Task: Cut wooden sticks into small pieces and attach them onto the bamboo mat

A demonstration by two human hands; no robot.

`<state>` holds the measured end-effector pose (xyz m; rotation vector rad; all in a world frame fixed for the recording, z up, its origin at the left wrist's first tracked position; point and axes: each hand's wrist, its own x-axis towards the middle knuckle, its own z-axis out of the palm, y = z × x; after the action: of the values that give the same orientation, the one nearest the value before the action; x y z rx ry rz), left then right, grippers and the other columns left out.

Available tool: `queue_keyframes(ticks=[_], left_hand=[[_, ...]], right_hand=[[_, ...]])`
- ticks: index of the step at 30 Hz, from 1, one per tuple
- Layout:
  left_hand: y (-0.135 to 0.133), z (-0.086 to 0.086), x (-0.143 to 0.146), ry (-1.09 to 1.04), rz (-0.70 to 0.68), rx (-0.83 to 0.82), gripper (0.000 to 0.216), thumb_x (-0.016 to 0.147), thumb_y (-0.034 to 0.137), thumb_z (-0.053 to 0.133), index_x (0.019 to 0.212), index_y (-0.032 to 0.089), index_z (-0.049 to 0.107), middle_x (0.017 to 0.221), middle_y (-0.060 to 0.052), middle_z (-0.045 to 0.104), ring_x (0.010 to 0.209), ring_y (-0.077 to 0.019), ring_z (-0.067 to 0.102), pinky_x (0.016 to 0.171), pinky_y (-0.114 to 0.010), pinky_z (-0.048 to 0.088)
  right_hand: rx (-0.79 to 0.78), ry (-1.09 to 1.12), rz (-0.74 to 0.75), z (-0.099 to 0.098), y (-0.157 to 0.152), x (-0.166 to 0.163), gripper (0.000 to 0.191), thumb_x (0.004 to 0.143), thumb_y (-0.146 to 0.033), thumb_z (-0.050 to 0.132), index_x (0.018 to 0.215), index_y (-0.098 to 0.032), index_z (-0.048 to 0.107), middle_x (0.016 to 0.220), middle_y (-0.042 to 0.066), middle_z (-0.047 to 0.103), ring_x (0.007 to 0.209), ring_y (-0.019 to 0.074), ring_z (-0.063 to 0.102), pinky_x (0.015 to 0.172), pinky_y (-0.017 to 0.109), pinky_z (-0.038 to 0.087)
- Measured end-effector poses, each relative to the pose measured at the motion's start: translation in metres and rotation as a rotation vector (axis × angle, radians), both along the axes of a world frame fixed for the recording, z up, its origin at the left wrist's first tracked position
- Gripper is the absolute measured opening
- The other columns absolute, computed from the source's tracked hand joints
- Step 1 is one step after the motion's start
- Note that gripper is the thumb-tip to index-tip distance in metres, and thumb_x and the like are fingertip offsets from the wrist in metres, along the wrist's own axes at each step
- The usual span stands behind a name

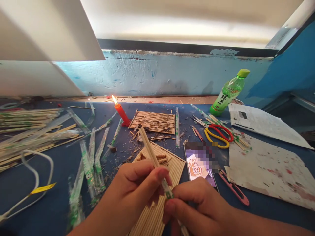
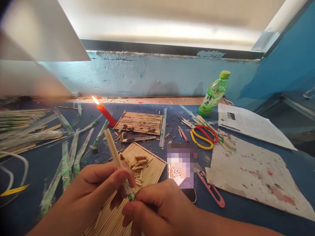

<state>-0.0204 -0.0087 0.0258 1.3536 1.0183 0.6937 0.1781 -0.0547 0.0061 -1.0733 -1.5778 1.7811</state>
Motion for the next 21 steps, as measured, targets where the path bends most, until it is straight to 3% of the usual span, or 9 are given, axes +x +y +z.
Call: queue_keyframes(ticks=[4, 6, 8, 14, 21], left_hand=[[-0.002, 0.005, -0.003, 0.137, -0.123, 0.113, 0.040, 0.101, 0.041, 0.055, 0.068, 0.020, 0.064, 0.061, 0.004, 0.053, 0.056, -0.0109, 0.049, 0.054, -0.020, 0.041], [-0.004, 0.008, -0.002, 0.179, -0.224, 0.074, 0.040, 0.102, 0.042, 0.052, 0.070, 0.021, 0.063, 0.066, 0.003, 0.058, 0.061, -0.0121, 0.054, 0.060, -0.021, 0.044], [-0.007, 0.009, 0.001, 0.201, -0.305, 0.013, 0.040, 0.104, 0.046, 0.049, 0.074, 0.022, 0.063, 0.068, 0.002, 0.061, 0.063, -0.0138, 0.057, 0.062, -0.022, 0.046], [-0.007, 0.005, 0.000, 0.259, -0.331, 0.105, 0.032, 0.097, 0.051, 0.059, 0.078, 0.026, 0.064, 0.067, 0.003, 0.060, 0.060, -0.0159, 0.051, 0.055, -0.023, 0.044], [0.003, 0.000, -0.010, 0.337, -0.339, 0.189, 0.036, 0.103, 0.046, 0.050, 0.088, 0.024, 0.073, 0.077, 0.000, 0.066, 0.067, -0.0160, 0.056, 0.063, -0.023, 0.048]], right_hand=[[0.149, -0.053, -0.044, 0.003, 0.012, 0.011, 0.038, 0.093, -0.054, 0.072, 0.092, -0.016, 0.079, 0.070, 0.002, 0.066, 0.066, 0.0136, 0.059, 0.060, 0.023, 0.046], [0.146, 0.011, -0.137, 0.004, 0.020, 0.017, 0.040, 0.097, -0.055, 0.067, 0.113, -0.019, 0.076, 0.074, 0.000, 0.065, 0.063, 0.0122, 0.057, 0.057, 0.023, 0.045], [0.091, 0.109, -0.231, 0.005, 0.026, 0.021, 0.042, 0.102, -0.054, 0.059, 0.121, -0.019, 0.073, 0.072, -0.002, 0.063, 0.055, 0.0099, 0.054, 0.053, 0.022, 0.043], [0.014, 0.214, -0.257, 0.001, 0.033, 0.025, 0.033, 0.104, -0.045, 0.062, 0.104, -0.019, 0.082, 0.067, -0.003, 0.060, 0.048, 0.0067, 0.050, 0.047, 0.021, 0.036], [0.030, 0.228, -0.433, 0.001, 0.041, 0.037, 0.025, 0.096, -0.042, 0.072, 0.099, -0.022, 0.088, 0.066, 0.002, 0.070, 0.051, 0.0091, 0.053, 0.049, 0.022, 0.040]])
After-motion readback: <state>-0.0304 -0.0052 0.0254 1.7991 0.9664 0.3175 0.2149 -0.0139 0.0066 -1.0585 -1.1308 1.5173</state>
